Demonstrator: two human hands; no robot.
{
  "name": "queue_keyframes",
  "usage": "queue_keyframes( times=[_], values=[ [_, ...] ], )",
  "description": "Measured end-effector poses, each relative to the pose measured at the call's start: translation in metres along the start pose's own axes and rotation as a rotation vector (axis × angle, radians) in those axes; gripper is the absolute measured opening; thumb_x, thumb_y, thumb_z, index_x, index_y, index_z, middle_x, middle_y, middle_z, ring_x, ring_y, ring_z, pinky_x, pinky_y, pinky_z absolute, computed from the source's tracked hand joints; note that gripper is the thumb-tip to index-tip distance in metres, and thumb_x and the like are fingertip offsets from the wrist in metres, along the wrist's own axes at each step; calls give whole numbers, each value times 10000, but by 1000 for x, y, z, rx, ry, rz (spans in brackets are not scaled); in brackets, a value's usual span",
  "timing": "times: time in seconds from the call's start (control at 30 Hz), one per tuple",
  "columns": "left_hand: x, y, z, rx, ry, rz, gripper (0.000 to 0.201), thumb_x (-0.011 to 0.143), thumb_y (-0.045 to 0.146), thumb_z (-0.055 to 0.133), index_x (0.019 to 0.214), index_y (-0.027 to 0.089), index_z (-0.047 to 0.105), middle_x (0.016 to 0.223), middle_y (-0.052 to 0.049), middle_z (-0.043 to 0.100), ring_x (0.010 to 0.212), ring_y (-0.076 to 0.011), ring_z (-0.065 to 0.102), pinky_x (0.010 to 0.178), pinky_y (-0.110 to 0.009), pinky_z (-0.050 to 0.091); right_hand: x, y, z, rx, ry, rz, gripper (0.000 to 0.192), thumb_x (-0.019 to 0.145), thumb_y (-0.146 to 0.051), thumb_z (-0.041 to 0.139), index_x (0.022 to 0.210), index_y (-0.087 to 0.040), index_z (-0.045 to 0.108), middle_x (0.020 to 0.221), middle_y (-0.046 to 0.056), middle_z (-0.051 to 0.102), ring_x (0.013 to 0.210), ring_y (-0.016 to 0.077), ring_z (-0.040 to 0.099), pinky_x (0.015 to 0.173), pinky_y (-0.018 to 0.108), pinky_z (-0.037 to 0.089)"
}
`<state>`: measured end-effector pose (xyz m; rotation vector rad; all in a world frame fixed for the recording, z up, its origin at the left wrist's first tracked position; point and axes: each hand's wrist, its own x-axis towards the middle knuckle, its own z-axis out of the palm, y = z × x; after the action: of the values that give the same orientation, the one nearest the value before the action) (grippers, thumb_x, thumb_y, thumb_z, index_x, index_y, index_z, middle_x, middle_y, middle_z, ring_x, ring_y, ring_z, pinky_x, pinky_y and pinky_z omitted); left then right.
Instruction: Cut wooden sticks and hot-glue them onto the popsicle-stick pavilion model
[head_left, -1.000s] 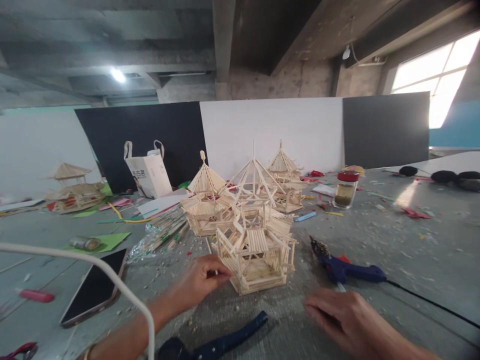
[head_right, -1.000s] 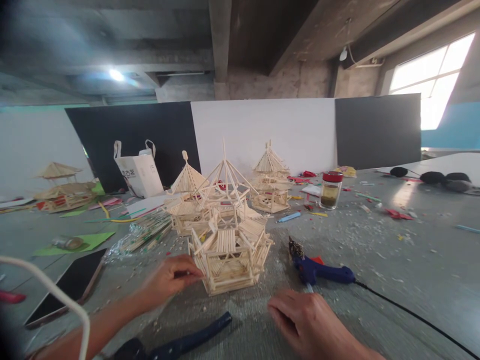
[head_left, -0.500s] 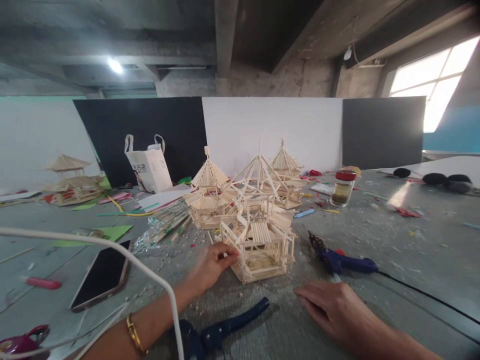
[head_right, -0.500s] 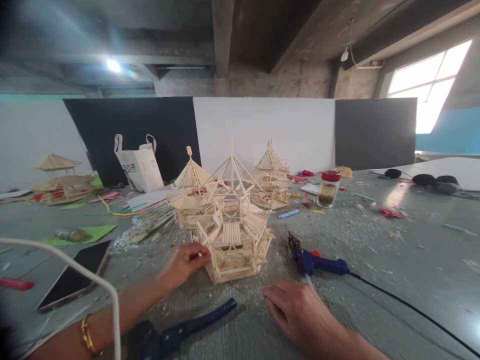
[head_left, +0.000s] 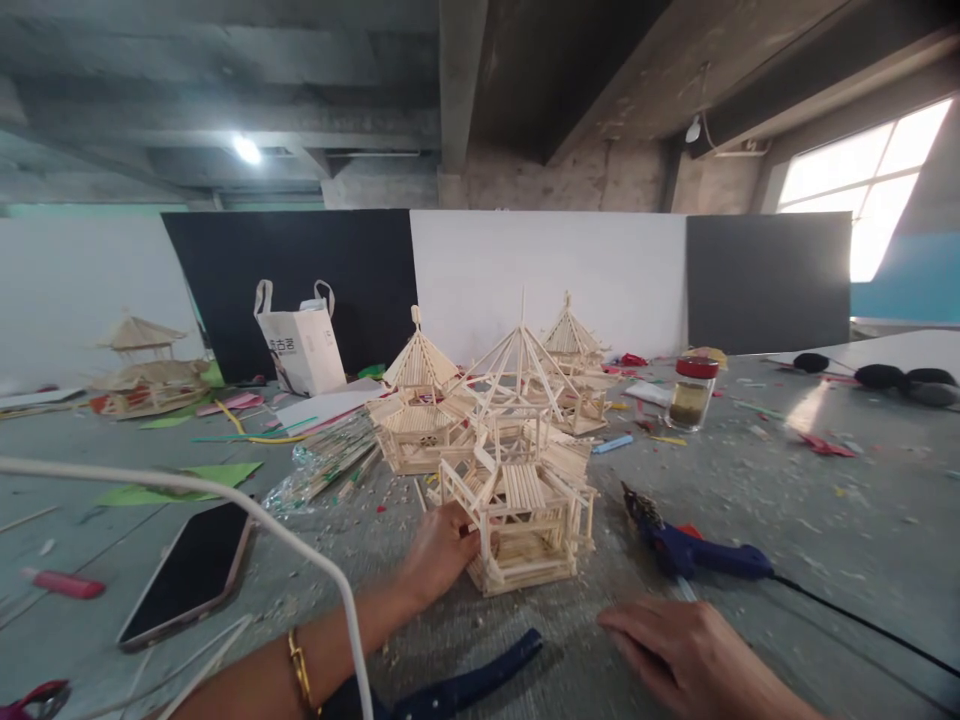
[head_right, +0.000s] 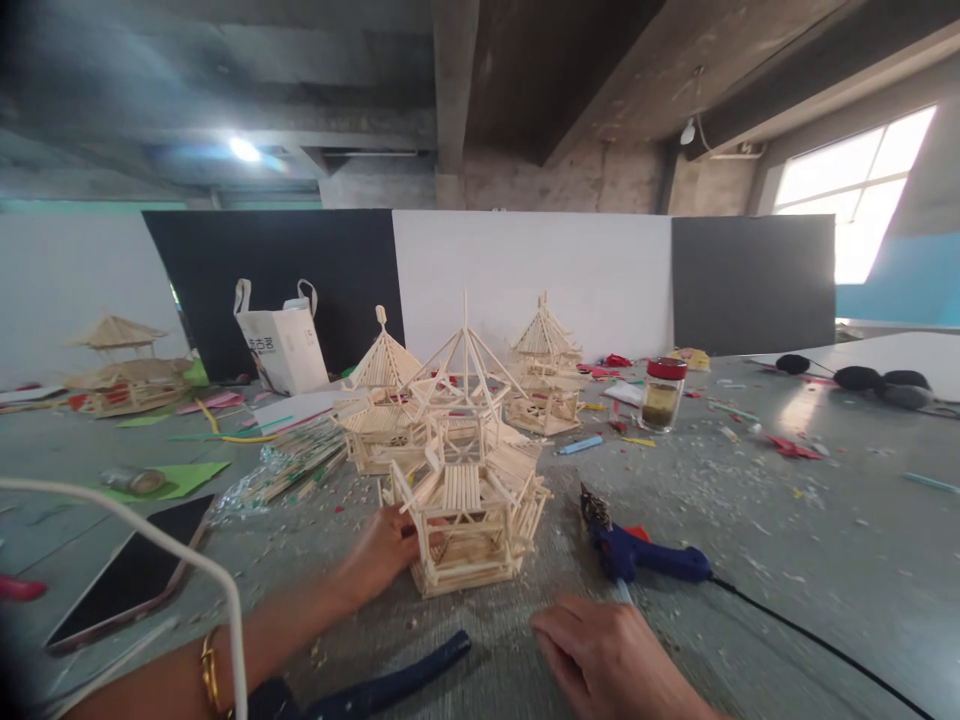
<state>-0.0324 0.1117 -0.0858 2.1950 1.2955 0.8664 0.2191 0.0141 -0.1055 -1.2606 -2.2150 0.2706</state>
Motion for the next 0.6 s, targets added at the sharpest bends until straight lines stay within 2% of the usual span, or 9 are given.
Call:
queue_keyframes(
  times=[0.1,0.23,0.4,0.5,0.6],
  values=[
    [-1,-1,-7,-12,-45,35,210,728,302,524,740,162,681,684,-3,652,664,-154,565,598,-223,411,0,3,-1,-109,-70,-77,276,848,-194,359,740,-205,613,716,33,624,645,133,578,598,224,423],
    [-15,-2,-25,-33,-77,69,180,726,321,566,734,186,685,734,-8,662,694,-138,578,639,-211,412,-1,5,1,-201,-14,-158,284,868,-170,305,843,-194,587,758,38,620,643,133,583,575,232,424],
    [-42,-3,-45,30,15,32,178,760,322,539,794,210,673,774,-7,664,696,-133,583,639,-213,417,3,-6,6,-405,-9,-304,260,837,-112,361,1027,-171,528,719,11,608,586,146,587,509,254,401],
    [-47,-5,-45,70,58,-6,180,761,313,532,809,210,671,764,-5,668,666,-134,577,616,-219,414,10,-14,8,-566,-79,-352,370,762,-58,436,1123,-129,476,703,2,618,546,150,581,455,265,366],
    [-41,-6,-37,64,46,-10,188,759,313,531,816,204,674,749,-6,672,664,-138,578,614,-220,412,19,-19,10,-683,-105,-357,486,690,-35,484,1169,-105,438,718,6,625,552,150,577,451,269,355]
  ],
)
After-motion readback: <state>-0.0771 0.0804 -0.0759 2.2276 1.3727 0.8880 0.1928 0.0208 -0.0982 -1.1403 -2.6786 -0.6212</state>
